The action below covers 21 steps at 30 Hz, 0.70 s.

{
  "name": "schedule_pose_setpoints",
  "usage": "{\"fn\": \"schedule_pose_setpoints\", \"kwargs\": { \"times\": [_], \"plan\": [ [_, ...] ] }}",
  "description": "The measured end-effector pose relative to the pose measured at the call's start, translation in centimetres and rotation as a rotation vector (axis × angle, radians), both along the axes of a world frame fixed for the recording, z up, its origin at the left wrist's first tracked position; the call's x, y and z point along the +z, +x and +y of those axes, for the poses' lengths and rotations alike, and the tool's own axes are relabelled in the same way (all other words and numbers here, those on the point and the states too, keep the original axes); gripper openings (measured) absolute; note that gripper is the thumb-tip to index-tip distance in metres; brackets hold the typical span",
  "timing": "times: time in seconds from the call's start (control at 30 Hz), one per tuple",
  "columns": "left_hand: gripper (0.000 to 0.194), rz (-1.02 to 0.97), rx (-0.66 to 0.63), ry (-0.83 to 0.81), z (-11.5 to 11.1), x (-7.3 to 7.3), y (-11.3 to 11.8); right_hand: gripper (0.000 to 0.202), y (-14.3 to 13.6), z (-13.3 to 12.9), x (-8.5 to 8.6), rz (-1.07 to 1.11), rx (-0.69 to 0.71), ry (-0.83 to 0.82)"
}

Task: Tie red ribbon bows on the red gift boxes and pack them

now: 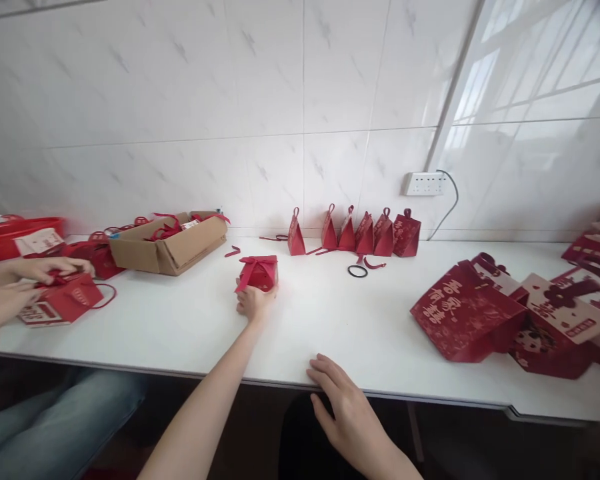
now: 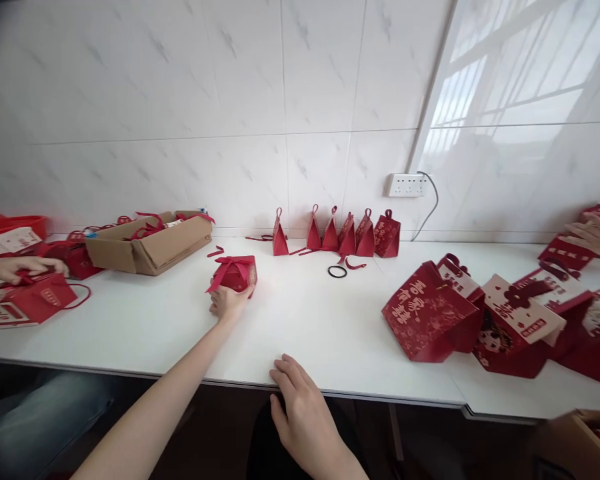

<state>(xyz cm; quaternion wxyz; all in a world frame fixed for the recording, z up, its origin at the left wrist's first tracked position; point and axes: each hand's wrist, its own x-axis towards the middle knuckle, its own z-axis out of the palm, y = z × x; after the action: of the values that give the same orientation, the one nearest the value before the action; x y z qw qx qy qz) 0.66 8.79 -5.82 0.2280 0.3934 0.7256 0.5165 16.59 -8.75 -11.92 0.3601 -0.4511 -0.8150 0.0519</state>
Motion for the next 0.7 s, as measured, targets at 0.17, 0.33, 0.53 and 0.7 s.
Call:
{"fn": "schedule_pose_setpoints", "kwargs": {
  "times": [0.17,0.33,0.53,0.7],
  "plan": [
    [0.049,-0.262,-0.181,-0.002,0.9,2.6,-2.8,0.037,-0.4,-0.1,0.2,-0.012,-0.019,0.055],
    [0.066,-0.830,-0.407,-0.070,-2.4,5.9,-4.5,0.035,-0.8,0.1,-0.4,0.003,-0.051,0.114],
    [0.067,-1.152,-0.513,-0.158,-7.4,7.6,-3.5,0.033,-0.7,0.0,-0.8,-0.010,-0.053,0.179],
    [0.058,-1.214,-0.594,-0.176,-8.5,7.3,-3.1,0.032,-0.6,-0.1,-0.8,-0.026,-0.058,0.207]
  ]
}}
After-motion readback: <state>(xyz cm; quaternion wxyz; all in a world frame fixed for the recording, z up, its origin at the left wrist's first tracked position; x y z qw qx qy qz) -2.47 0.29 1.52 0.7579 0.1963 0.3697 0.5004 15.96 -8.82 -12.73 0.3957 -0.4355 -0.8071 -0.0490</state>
